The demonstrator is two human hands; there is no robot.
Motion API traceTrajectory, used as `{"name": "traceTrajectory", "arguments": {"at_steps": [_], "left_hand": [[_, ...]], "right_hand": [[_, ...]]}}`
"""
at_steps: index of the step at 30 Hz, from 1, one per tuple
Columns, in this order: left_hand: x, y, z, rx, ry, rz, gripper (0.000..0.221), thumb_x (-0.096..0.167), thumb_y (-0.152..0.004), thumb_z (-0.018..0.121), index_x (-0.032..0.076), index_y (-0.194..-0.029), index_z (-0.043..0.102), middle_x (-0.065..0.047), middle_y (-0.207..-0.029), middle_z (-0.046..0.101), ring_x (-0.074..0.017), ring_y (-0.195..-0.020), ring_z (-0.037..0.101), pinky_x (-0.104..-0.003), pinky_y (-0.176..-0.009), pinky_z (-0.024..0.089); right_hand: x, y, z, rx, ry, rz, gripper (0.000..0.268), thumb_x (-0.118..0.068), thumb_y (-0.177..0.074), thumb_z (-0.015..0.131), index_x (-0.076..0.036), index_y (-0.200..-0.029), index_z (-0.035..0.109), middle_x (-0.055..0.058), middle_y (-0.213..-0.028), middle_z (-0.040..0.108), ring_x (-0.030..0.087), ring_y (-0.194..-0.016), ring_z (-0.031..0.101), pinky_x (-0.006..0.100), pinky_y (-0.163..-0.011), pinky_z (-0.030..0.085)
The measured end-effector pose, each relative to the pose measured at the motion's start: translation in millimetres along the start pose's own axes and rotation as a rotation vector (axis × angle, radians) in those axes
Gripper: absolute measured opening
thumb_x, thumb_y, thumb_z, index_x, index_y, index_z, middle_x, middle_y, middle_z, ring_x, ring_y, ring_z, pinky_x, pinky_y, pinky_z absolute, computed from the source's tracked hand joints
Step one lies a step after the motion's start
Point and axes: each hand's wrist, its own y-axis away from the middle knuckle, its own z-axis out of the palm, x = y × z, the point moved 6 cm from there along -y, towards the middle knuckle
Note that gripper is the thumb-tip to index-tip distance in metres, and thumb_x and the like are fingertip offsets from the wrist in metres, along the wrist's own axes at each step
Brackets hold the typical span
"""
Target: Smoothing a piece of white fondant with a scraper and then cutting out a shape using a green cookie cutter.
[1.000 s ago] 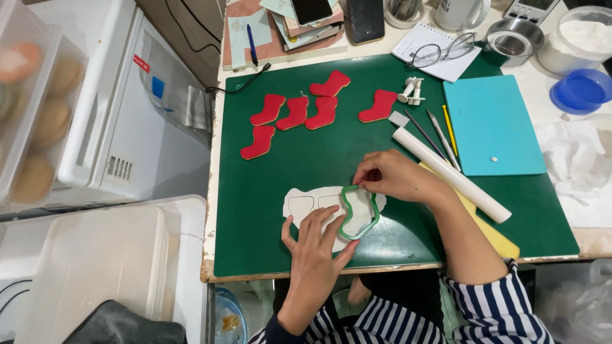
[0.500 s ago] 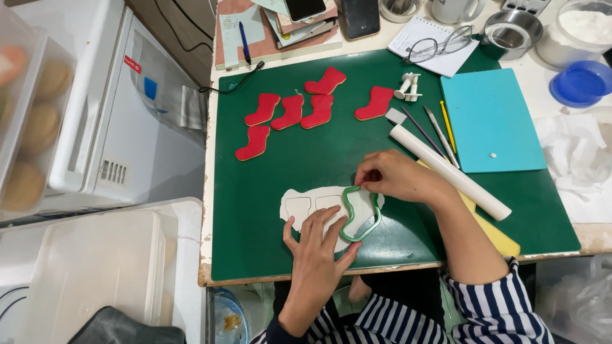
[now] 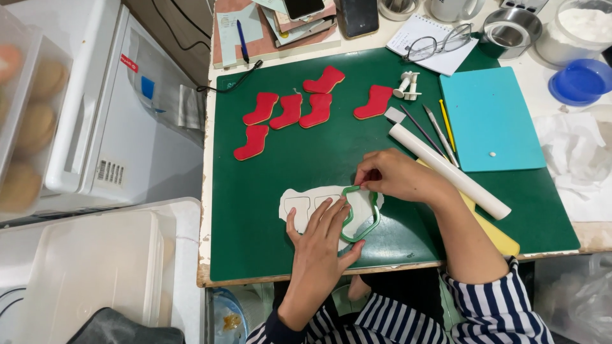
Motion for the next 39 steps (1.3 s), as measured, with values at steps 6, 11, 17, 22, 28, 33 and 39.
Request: {"name": "traceTrajectory", "arguments": {"at_steps": [6,11,17,22,28,33,39], "left_hand": [[-2,1,1,0.007,0.008,0.002,0.051,0.041,-0.09,0.073,0.015,-0.132,0.061,0.003,-0.146,0.059,-0.0163,-0.14,0.05,-0.06,-0.117,0.012],[-1,1,3,0.022,-0.033,0.025,0.05,0.042,-0.09,0.074,0.015,-0.13,0.063,0.004,-0.145,0.06,-0.017,-0.139,0.051,-0.061,-0.116,0.014],[0,0,3,0.021,-0.125,0.048,0.05,0.047,-0.092,0.071,0.016,-0.13,0.064,0.003,-0.144,0.06,-0.0174,-0.138,0.052,-0.063,-0.115,0.018],[2,1,8,-0.03,-0.154,0.06,0.05,0.048,-0.095,0.066,0.015,-0.133,0.063,0.001,-0.147,0.059,-0.0186,-0.14,0.05,-0.063,-0.116,0.017],[4,-1,9,-0.086,-0.076,0.055,0.047,0.042,-0.098,0.061,0.009,-0.132,0.063,-0.005,-0.146,0.059,-0.0218,-0.139,0.05,-0.064,-0.117,0.015],[5,7,21,-0.106,-0.196,0.029,0.053,0.044,-0.099,0.057,0.011,-0.14,0.059,-0.002,-0.155,0.052,-0.0183,-0.146,0.042,-0.063,-0.118,0.016],[11,10,30,-0.091,-0.322,0.008,0.052,0.043,-0.099,0.057,0.01,-0.14,0.058,-0.004,-0.155,0.053,-0.0189,-0.147,0.042,-0.062,-0.12,0.019]], "right_hand": [[-3,2,-2,-0.013,0.013,0.014,0.011,-0.008,-0.088,0.07,-0.014,-0.087,0.078,-0.002,-0.094,0.071,0.013,-0.077,0.064,0.027,-0.071,0.051],[2,-1,0,-0.02,0.008,0.024,0.009,-0.009,-0.089,0.071,-0.014,-0.086,0.078,-0.003,-0.094,0.072,0.013,-0.076,0.064,0.028,-0.07,0.05],[18,-12,12,0.022,-0.042,0.084,0.015,-0.001,-0.087,0.071,-0.011,-0.077,0.076,0.0,-0.087,0.073,0.017,-0.079,0.062,0.03,-0.075,0.047],[22,-14,17,0.067,-0.024,0.028,0.023,0.009,-0.084,0.064,-0.011,-0.076,0.074,0.0,-0.083,0.071,0.017,-0.078,0.064,0.03,-0.074,0.049],[24,-16,16,0.069,-0.015,0.077,0.025,0.009,-0.081,0.064,-0.011,-0.073,0.076,0.0,-0.081,0.075,0.016,-0.079,0.067,0.029,-0.074,0.05],[22,-14,16,0.092,-0.04,0.058,0.024,0.01,-0.081,0.063,-0.009,-0.072,0.076,0.0,-0.078,0.074,0.016,-0.076,0.065,0.028,-0.073,0.049],[17,-7,12,0.154,-0.101,0.023,0.018,0.007,-0.082,0.07,-0.007,-0.075,0.079,0.002,-0.077,0.071,0.016,-0.072,0.061,0.028,-0.071,0.048]]}}
